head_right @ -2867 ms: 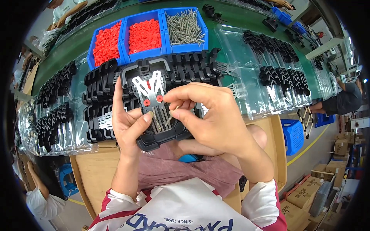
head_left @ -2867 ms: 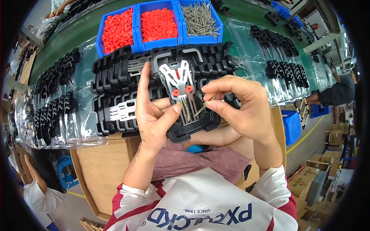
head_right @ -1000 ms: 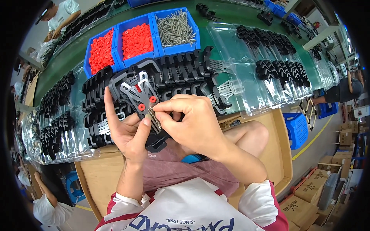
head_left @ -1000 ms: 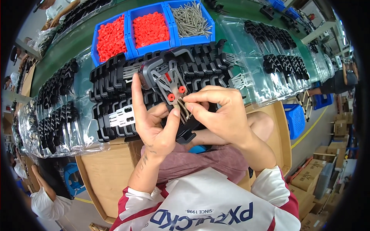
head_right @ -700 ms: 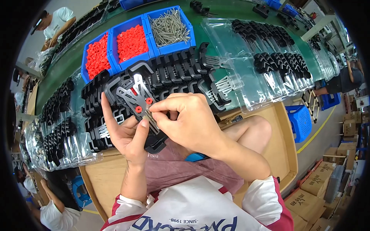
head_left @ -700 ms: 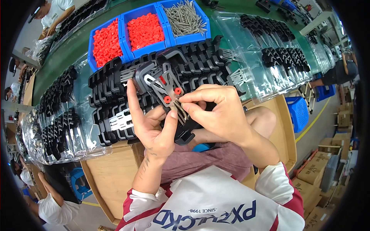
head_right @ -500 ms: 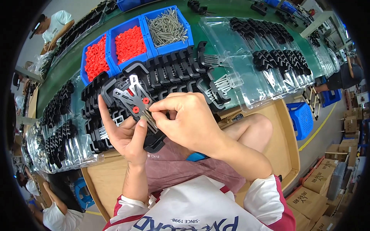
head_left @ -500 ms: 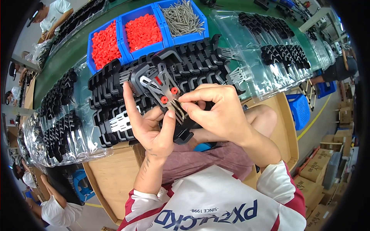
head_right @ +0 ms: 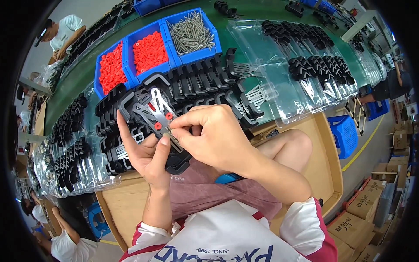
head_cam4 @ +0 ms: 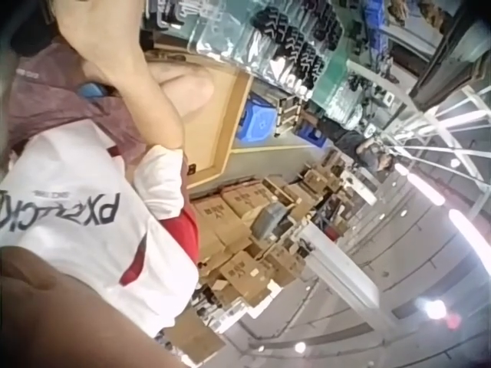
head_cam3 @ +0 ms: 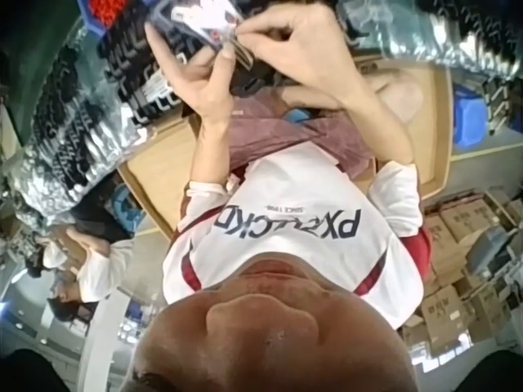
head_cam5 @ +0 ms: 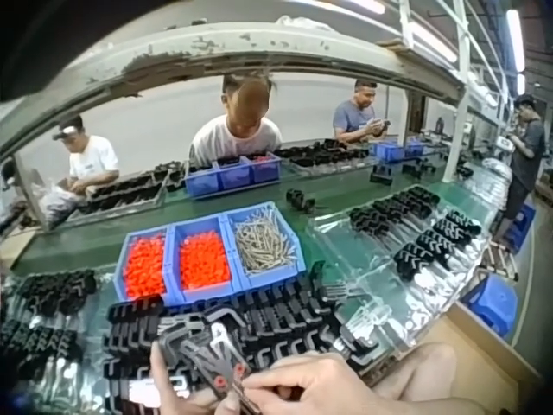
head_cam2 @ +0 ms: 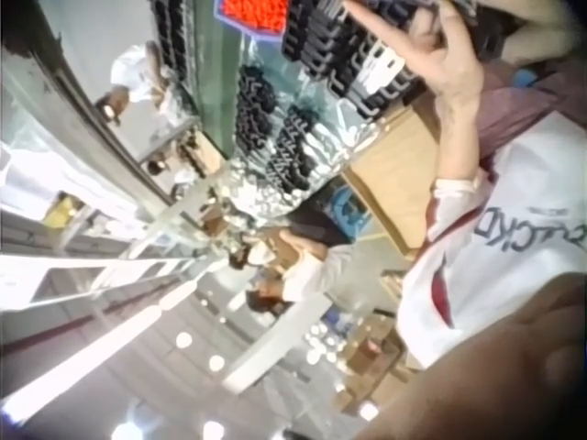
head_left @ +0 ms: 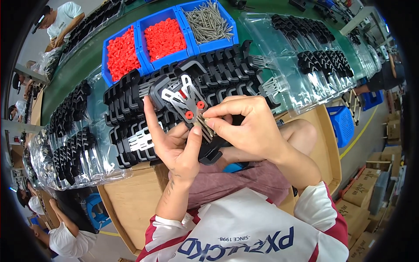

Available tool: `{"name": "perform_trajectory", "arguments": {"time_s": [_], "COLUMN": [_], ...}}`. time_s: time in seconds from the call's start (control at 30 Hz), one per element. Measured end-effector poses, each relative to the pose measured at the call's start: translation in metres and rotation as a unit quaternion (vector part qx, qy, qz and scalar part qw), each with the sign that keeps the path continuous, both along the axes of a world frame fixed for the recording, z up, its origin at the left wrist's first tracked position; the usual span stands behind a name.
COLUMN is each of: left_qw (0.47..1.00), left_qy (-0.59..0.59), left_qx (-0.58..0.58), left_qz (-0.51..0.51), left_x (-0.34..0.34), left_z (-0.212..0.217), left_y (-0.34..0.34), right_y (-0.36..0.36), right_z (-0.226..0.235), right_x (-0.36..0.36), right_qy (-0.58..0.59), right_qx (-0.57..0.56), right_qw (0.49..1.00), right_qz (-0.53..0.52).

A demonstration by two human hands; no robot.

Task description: Assemble small plastic and metal components to form a bracket assembly on a production line.

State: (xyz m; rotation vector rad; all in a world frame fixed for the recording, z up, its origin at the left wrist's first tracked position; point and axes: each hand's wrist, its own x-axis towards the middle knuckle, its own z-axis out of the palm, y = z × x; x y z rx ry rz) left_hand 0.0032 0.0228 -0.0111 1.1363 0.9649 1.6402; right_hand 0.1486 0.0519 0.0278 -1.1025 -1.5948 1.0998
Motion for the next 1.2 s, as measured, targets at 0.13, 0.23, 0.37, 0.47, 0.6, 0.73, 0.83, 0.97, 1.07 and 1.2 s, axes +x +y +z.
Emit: {"name": "perform_trajectory", "arguments": {"time_s": [0.13, 0.23, 0.37, 0.47, 0.6, 0.73, 0.83, 0.97, 1.07, 1.2], "left_qw": [0.999, 0.997, 0.999, 0.997, 0.992, 0.997, 0.996, 0.995, 0.993, 0.992], "left_qy": [-0.030, -0.041, 0.011, 0.008, 0.085, 0.053, 0.041, 0.058, 0.091, 0.093], "left_qx": [-0.029, -0.053, -0.049, -0.065, -0.077, -0.064, -0.079, -0.079, -0.078, -0.083], "left_qz": [-0.029, -0.039, 0.020, -0.029, 0.050, 0.005, -0.009, -0.012, -0.020, 0.013], "left_x": [-0.002, 0.009, 0.027, 0.023, 0.066, 0.082, 0.088, 0.104, 0.106, 0.107], "left_z": [0.000, -0.003, -0.022, -0.023, -0.018, -0.016, -0.015, -0.002, -0.001, -0.003], "left_y": [0.001, 0.012, 0.022, 0.028, 0.023, 0.028, 0.027, 0.021, 0.013, 0.022], "right_y": [-0.001, -0.005, -0.025, -0.049, -0.098, -0.141, -0.116, -0.142, -0.115, -0.110], "right_z": [0.001, -0.003, -0.033, -0.058, -0.123, -0.254, -0.229, -0.264, -0.299, -0.358], "right_x": [0.012, 0.046, 0.111, 0.184, 0.303, 0.372, 0.329, 0.347, 0.347, 0.417], "right_qy": [0.009, 0.029, 0.032, 0.013, 0.043, -0.183, -0.053, -0.077, -0.098, -0.454], "right_qx": [0.006, 0.029, 0.112, 0.211, 0.137, -0.165, -0.264, -0.215, -0.177, 0.060], "right_qw": [1.000, 0.993, 0.960, 0.850, 0.706, 0.760, 0.857, 0.870, 0.875, 0.802], "right_qz": [-0.017, -0.115, -0.255, -0.482, -0.693, -0.602, -0.439, -0.436, -0.439, -0.384]}}
